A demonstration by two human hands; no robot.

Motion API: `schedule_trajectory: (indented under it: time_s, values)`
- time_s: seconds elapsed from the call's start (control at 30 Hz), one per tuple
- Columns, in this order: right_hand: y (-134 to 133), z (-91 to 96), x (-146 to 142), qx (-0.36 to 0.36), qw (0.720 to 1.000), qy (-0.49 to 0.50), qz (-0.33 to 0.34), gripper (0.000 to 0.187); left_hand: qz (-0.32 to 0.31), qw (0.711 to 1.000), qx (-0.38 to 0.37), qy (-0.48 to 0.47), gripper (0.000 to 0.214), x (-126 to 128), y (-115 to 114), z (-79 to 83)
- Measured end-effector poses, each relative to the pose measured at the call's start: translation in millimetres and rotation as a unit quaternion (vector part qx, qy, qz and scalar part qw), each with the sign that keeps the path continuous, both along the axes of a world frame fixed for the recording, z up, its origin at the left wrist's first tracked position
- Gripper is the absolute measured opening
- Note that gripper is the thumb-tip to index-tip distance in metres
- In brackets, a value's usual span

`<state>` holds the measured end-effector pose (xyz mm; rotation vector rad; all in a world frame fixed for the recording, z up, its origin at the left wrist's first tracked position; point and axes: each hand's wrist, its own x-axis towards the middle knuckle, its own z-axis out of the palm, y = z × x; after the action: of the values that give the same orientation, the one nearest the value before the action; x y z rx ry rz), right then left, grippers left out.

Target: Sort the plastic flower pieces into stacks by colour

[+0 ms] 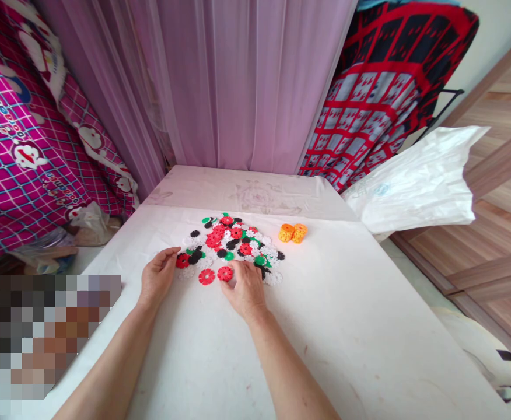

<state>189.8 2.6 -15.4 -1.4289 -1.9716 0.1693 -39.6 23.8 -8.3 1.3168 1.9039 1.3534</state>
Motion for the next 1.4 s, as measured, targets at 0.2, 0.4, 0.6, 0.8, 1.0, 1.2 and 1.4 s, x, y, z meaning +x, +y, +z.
schedule_trajectory:
  time_s: [0.2,0.4,0.6,0.8,1.0,1.2,1.4]
  values:
    - [-1.2,0.0,-0.9,0.005,1.000,0.003,0.001,0.030,0.001,1.000,-0.005,0.002,0.040,0.5,-0.3,1.1]
    - [4.0,0.0,11.1,0.055,0.998,0.025,-0.013,0.014,0.003,1.000,-0.008,-0.009,0.042,0.9,-1.0,3.6]
    - [41.1,3.9,41.9,0.068,0.991,0.021,-0.110,0.014,0.003,1.000,-0.002,-0.017,0.043,1.7,-2.4,6.4]
    - [63.9,18.5,36.0,-0.049,0.993,-0.079,-0.079,0.021,0.006,1.000,-0.004,-0.019,0.043,1.7,-2.4,7.2]
    - [65.1,21.1,30.7,-0.103,0.984,-0.097,-0.111,0.028,0.006,1.000,-0.007,-0.018,0.043,1.7,-1.5,5.5]
    - [70.5,22.7,29.9,-0.133,0.982,-0.071,-0.118,0.035,0.004,1.000,-0.005,-0.011,0.043,1.4,-1.6,5.6]
    - [69.0,30.2,32.0,-0.140,0.978,-0.100,-0.117,0.029,0.003,1.000,-0.010,-0.003,0.043,1.6,-2.8,7.2]
